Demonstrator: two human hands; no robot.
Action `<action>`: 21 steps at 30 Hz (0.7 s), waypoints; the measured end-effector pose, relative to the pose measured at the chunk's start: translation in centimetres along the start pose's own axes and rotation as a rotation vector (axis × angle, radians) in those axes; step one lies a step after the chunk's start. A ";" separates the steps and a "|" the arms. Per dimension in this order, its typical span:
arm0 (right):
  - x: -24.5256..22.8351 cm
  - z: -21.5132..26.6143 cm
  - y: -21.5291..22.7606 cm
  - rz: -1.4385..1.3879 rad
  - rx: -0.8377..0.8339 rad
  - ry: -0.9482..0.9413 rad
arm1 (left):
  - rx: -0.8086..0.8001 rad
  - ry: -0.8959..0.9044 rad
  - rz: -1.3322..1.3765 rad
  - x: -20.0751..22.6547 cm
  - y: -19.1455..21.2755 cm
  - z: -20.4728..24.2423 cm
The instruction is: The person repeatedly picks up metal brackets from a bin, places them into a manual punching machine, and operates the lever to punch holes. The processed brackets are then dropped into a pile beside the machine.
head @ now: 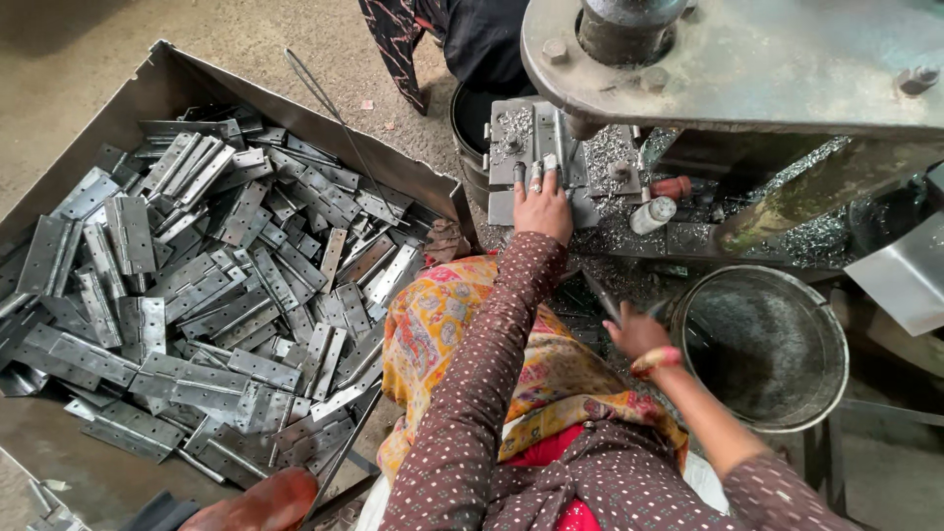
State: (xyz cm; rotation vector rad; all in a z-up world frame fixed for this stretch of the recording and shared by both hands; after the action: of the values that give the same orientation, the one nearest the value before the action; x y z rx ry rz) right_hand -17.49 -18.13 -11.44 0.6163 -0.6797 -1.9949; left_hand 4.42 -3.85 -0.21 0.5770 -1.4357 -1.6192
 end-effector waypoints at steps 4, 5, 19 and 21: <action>0.3 -0.4 -2.0 0.082 0.154 0.031 | 0.093 -0.003 0.065 -0.1 -0.5 1.3; 0.3 -0.2 -2.1 0.030 0.105 0.038 | 0.057 -0.004 0.070 -0.3 -0.9 1.9; 0.9 -1.3 -1.5 0.028 0.239 0.105 | -0.018 0.032 -0.008 -1.7 3.0 -2.0; 0.7 -1.4 -2.3 0.086 0.271 0.076 | -0.086 0.026 0.004 -1.9 2.5 -1.8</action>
State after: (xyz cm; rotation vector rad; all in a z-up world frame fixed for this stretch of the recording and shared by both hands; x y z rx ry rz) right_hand -18.25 -18.06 -14.11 0.8052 -0.9227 -1.8055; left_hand 7.63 -3.12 1.35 0.5439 -1.3406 -1.6556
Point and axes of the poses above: each hand's wrist, its own z-axis away from the middle knuckle, its own y-axis out of the back of the hand, x = y × z, the point moved 1 cm from there along -z, towards the middle knuckle, and after that the axes turned 12 degrees about -x, right-handed, at the moved point
